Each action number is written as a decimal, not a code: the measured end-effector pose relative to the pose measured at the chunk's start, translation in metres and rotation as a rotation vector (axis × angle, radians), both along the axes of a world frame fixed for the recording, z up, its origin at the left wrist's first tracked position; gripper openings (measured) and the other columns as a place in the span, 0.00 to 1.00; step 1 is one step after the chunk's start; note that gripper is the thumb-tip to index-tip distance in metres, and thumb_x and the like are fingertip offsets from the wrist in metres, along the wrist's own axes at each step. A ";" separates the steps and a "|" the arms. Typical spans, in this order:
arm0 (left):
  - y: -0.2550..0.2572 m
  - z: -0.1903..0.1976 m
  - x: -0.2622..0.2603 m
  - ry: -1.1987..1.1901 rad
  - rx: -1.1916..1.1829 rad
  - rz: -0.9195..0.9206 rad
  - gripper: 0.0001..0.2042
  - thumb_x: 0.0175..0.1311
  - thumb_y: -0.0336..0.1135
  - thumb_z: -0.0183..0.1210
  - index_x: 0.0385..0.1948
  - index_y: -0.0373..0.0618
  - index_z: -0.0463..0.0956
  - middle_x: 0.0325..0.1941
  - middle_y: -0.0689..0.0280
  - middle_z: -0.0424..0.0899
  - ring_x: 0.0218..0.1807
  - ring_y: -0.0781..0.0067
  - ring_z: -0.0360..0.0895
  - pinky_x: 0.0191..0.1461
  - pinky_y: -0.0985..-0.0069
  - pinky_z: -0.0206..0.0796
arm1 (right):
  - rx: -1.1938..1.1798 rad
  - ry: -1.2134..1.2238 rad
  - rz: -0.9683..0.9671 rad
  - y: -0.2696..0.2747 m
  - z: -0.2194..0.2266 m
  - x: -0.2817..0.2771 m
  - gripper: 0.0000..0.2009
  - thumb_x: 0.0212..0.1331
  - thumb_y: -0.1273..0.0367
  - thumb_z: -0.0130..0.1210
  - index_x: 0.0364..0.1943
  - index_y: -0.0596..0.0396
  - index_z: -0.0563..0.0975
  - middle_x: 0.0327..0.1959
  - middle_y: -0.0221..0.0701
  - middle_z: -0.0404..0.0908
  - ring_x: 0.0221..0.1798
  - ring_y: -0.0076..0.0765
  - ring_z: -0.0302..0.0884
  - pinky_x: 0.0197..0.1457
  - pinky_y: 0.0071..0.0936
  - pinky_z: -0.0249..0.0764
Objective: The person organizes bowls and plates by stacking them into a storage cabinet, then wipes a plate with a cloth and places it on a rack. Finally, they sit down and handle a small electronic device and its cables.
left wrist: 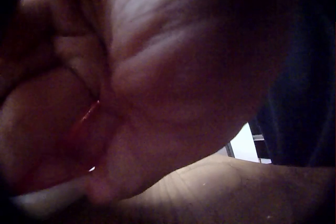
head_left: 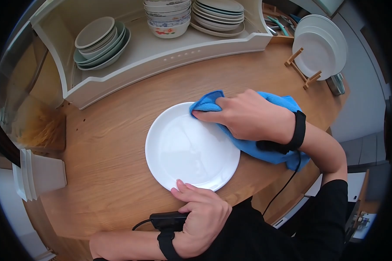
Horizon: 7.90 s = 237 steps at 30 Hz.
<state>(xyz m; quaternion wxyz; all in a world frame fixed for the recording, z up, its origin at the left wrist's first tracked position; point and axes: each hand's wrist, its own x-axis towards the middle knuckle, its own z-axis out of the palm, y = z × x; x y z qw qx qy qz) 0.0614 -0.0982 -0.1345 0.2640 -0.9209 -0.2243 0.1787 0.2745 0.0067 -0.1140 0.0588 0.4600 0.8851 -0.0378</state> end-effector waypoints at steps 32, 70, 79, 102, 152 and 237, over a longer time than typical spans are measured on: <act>0.010 0.003 -0.003 -0.017 0.016 -0.156 0.14 0.55 0.28 0.54 0.32 0.24 0.84 0.30 0.40 0.87 0.27 0.51 0.87 0.25 0.69 0.80 | -0.369 0.001 0.422 -0.012 0.009 -0.048 0.22 0.56 0.63 0.59 0.59 0.36 0.81 0.30 0.32 0.79 0.29 0.37 0.82 0.25 0.33 0.75; 0.008 -0.009 0.001 -0.086 0.166 -0.143 0.14 0.50 0.27 0.54 0.30 0.20 0.83 0.33 0.32 0.84 0.25 0.49 0.86 0.18 0.74 0.68 | -0.198 0.091 0.176 -0.015 -0.002 -0.035 0.31 0.53 0.70 0.56 0.63 0.71 0.69 0.14 0.39 0.76 0.17 0.46 0.77 0.21 0.38 0.71; 0.012 -0.005 0.002 -0.109 0.059 -0.174 0.16 0.49 0.28 0.54 0.31 0.18 0.82 0.31 0.32 0.84 0.23 0.51 0.84 0.18 0.74 0.65 | -0.512 0.270 0.264 -0.027 0.001 -0.025 0.29 0.58 0.70 0.56 0.67 0.40 0.73 0.19 0.39 0.78 0.21 0.51 0.78 0.25 0.42 0.72; 0.009 -0.007 0.002 -0.102 0.124 -0.140 0.12 0.49 0.26 0.57 0.30 0.22 0.83 0.31 0.37 0.86 0.21 0.59 0.84 0.15 0.76 0.68 | 0.151 -0.053 0.008 0.009 -0.012 -0.027 0.30 0.55 0.74 0.55 0.66 0.38 0.74 0.27 0.35 0.81 0.28 0.40 0.81 0.23 0.37 0.73; 0.010 -0.009 0.004 -0.092 0.179 -0.152 0.15 0.55 0.29 0.52 0.31 0.22 0.83 0.32 0.36 0.86 0.25 0.53 0.86 0.18 0.74 0.68 | -0.314 0.335 0.013 -0.093 0.000 -0.008 0.25 0.56 0.70 0.56 0.59 0.67 0.71 0.26 0.40 0.80 0.26 0.50 0.82 0.24 0.43 0.75; -0.039 -0.013 -0.047 -1.050 -0.321 0.241 0.09 0.57 0.24 0.61 0.39 0.41 0.85 0.41 0.61 0.88 0.44 0.62 0.87 0.42 0.72 0.80 | -0.644 1.480 -0.426 -0.078 0.025 0.074 0.18 0.54 0.69 0.52 0.47 0.64 0.82 0.45 0.34 0.84 0.47 0.28 0.78 0.56 0.23 0.71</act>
